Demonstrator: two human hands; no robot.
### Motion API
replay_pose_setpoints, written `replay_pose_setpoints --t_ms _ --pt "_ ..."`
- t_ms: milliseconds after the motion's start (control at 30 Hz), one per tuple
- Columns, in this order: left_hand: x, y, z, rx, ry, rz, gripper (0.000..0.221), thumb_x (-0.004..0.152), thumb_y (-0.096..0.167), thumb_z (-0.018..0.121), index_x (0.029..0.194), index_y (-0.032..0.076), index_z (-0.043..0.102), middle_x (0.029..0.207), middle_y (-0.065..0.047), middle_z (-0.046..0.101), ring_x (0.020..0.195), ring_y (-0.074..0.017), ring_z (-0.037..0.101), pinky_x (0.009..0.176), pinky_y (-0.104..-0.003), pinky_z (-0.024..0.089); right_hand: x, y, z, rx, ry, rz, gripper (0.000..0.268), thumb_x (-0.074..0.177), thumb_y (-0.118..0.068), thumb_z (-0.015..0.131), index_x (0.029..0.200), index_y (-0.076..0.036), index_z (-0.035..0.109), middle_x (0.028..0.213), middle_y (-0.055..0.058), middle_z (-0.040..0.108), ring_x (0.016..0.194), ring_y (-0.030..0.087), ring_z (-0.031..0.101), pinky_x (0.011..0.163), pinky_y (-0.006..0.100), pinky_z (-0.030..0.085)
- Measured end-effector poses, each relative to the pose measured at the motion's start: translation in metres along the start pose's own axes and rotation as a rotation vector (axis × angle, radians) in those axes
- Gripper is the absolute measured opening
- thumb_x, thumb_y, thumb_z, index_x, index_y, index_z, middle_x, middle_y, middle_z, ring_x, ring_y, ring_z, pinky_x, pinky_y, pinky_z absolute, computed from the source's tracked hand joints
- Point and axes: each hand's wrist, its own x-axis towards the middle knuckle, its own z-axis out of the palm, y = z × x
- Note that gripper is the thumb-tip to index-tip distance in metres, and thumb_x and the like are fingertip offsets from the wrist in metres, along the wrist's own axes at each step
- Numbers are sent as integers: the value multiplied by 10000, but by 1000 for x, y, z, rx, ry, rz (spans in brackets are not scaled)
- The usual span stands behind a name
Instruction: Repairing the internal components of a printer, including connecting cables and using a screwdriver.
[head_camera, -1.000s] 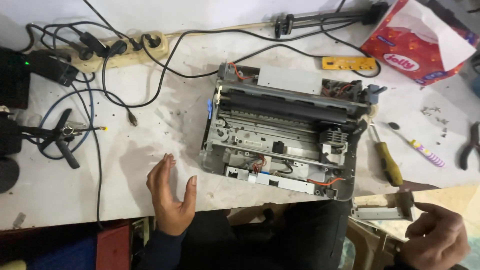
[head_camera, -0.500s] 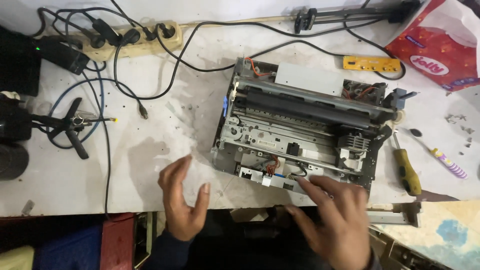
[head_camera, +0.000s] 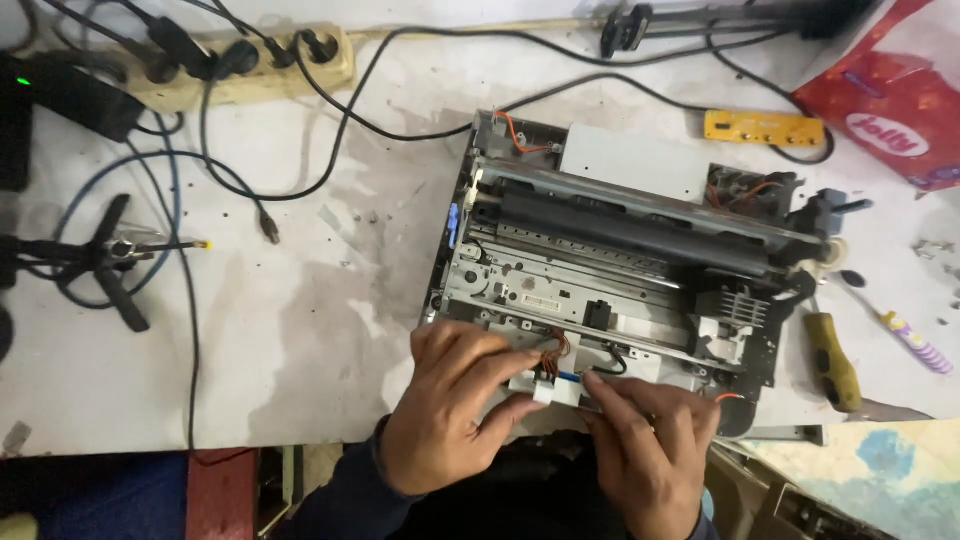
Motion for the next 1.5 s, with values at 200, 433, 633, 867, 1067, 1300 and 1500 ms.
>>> replay_pose_setpoints --t_ms 200,433,633,867,1067,1300,1500 --pt "1 6 -4 -42 -26 -69 256 941 259 795 1083 87 668 1038 -65 593 965 -278 542 867 -452 394 2 -11 8 45 106 62 212 943 -283 693 1057 -117 760 1000 40 676 952 242 552 860 367 484" --pt "14 0 -15 -55 -268 -109 495 979 419 764 1376 163 616 1194 -68 580 1060 -299 538 914 -544 364 -11 -17 11 11 124 194 180 940 -220 777 1098 -190 697 1051 -42 645 1020 176 503 921 346 513" --pt "26 0 -20 -41 -347 -59 438 958 311 818 1338 148 675 1172 -98 573 1023 -313 549 874 -538 388 -51 6 13 121 249 297 768 818 -364 851 1408 -116 426 1236 114 561 1169 262 580 1080 425 561" --pt "43 2 -12 -24 -348 17 166 980 258 779 1114 166 743 1227 -89 634 1025 -296 581 893 -527 430 -74 24 14 -29 176 200 795 890 -460 831 1502 -122 453 1280 109 611 1201 238 551 1109 417 496" --pt "52 3 -9 -182 -374 24 223 1031 279 691 1094 65 700 1149 -98 632 974 -300 536 895 -490 401 -43 24 48 -27 456 109 534 938 -471 706 1236 -76 506 1041 111 580 944 253 560 847 415 529" --pt "39 -1 -4 -176 -354 56 287 935 251 804 1144 58 762 1142 -38 679 989 -295 546 903 -475 392 -69 25 43 78 325 231 629 848 -523 768 1253 -91 557 1124 89 582 1087 273 574 973 445 530" --pt "41 3 -5 -159 -367 15 274 921 272 816 1100 72 756 1112 -23 668 987 -296 535 896 -472 366 -62 30 44 80 299 185 560 904 -476 748 1288 -136 523 1112 67 649 1002 231 635 953 413 530"
